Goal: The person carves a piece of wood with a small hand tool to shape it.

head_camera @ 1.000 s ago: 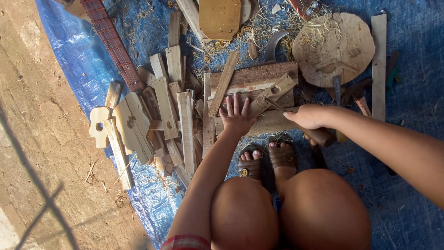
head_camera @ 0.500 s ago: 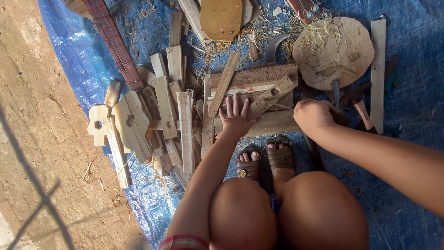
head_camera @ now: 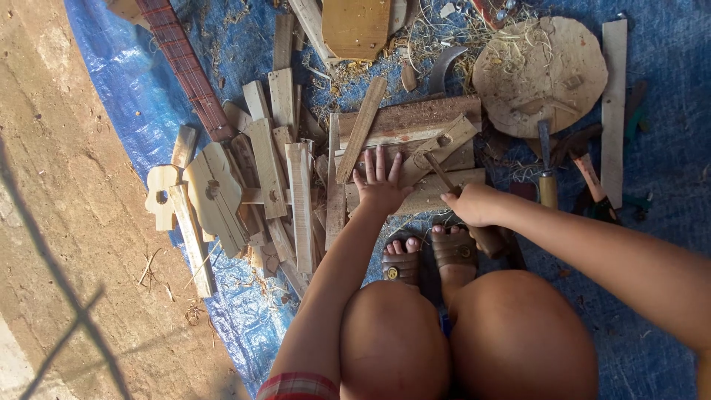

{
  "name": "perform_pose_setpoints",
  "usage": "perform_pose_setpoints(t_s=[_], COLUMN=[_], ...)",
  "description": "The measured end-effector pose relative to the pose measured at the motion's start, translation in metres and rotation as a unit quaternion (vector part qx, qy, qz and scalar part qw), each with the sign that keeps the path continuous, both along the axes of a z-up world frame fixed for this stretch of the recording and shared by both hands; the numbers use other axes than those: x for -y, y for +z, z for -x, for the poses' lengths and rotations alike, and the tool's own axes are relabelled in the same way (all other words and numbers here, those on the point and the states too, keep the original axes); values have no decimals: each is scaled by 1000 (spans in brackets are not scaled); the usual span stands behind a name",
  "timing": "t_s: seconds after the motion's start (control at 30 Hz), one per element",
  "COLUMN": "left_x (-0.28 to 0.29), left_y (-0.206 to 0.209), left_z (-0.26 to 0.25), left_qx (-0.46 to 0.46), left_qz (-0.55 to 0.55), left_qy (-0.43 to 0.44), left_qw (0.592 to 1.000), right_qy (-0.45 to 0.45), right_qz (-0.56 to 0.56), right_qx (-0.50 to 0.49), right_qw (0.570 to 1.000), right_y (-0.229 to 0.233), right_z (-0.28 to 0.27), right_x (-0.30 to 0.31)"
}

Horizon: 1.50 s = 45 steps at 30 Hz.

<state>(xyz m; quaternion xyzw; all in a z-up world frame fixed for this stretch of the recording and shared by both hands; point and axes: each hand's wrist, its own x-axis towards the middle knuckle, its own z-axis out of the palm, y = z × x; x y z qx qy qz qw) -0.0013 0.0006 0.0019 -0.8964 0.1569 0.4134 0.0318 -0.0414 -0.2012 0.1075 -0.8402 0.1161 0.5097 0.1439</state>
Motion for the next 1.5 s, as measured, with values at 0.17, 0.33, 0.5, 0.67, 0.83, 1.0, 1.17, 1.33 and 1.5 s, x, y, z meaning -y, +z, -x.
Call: perform_pose_setpoints(t_s=[0.17, 0.33, 0.5, 0.67, 0.83, 1.0, 1.17, 1.33, 1.5], left_x=[2, -1, -2, -1, -1, -2, -5, -4, -4], left_y=[1, -4, -10, -3, 0, 1, -6, -10, -3], left_z=[2, 2, 1, 2, 1, 1, 0, 3, 3], left_qx=[1, 7, 7, 5, 6, 0, 10, 4, 7], left_qz=[3, 7, 18, 16, 21, 20, 29, 41, 37], left_qy=[4, 2, 7, 12, 15, 12, 9, 17, 15], left_qw=[1000, 1000, 1000, 1000, 1000, 1000, 999, 999, 999], right_qy=[231, 325, 258, 269, 322, 479, 483, 434, 386], right_qz=[111, 125, 69, 105, 164, 226, 211, 190, 167], right_qx=[247, 330, 105, 77, 154, 366, 334, 278, 177], right_qw=[935, 878, 958, 954, 920, 765, 782, 835, 890], right_y=[-32, -36, 15, 23, -10, -14, -19, -10, 38], right_z=[20, -1, -22, -25, -27, -54, -59, -31, -42], right_x=[37, 58, 61, 72, 65, 57, 67, 70, 38])
